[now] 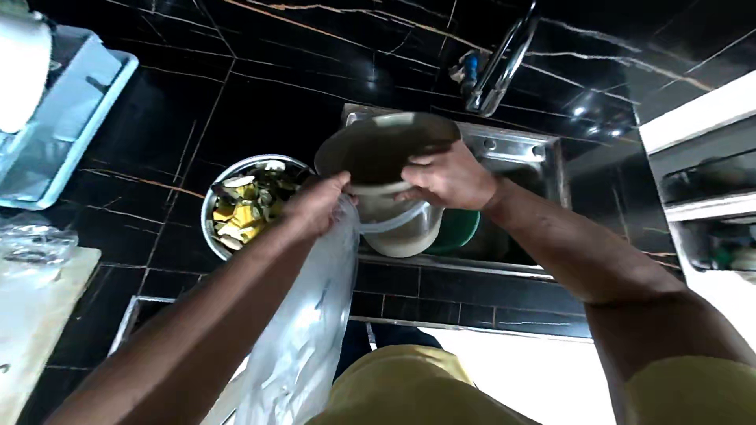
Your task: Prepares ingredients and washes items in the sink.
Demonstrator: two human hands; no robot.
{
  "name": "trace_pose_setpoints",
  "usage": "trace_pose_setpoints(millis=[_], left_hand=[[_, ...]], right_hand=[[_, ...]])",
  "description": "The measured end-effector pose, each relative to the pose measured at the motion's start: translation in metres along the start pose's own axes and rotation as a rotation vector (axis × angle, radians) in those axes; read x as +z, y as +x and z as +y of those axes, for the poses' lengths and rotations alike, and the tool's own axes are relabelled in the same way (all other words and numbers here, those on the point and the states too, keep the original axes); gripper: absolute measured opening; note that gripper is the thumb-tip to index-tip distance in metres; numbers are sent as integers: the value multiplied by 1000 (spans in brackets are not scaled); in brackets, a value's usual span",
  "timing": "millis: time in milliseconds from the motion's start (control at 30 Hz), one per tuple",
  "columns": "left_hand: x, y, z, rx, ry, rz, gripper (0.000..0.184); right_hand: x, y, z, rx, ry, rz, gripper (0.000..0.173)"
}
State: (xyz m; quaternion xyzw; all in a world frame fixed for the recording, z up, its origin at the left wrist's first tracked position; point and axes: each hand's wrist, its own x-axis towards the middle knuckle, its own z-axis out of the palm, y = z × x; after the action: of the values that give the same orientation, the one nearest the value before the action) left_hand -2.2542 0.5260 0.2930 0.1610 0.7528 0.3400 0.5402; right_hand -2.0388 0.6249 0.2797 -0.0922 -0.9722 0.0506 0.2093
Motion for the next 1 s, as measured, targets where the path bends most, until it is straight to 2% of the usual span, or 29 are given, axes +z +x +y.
trace_pose_setpoints(millis=[133, 367, 600, 833, 1000], left_hand=[[22, -44, -16, 17, 30, -40, 16], [78, -102, -20, -19, -166, -225, 17], [139, -122, -32, -63, -251, -378, 20], [186, -134, -54, -131, -209, -545, 24], [207, -142, -66, -307, -189, -615, 21]], right_hand=[[-31, -44, -26, -5, -20, 6, 40], [-106, -108, -45, 10, -67, -77, 47], [-155, -159, -48, 28, -198, -192, 41], [-188, -200, -52, 86, -270, -315, 48], [-198, -217, -52, 122, -244, -364, 48]])
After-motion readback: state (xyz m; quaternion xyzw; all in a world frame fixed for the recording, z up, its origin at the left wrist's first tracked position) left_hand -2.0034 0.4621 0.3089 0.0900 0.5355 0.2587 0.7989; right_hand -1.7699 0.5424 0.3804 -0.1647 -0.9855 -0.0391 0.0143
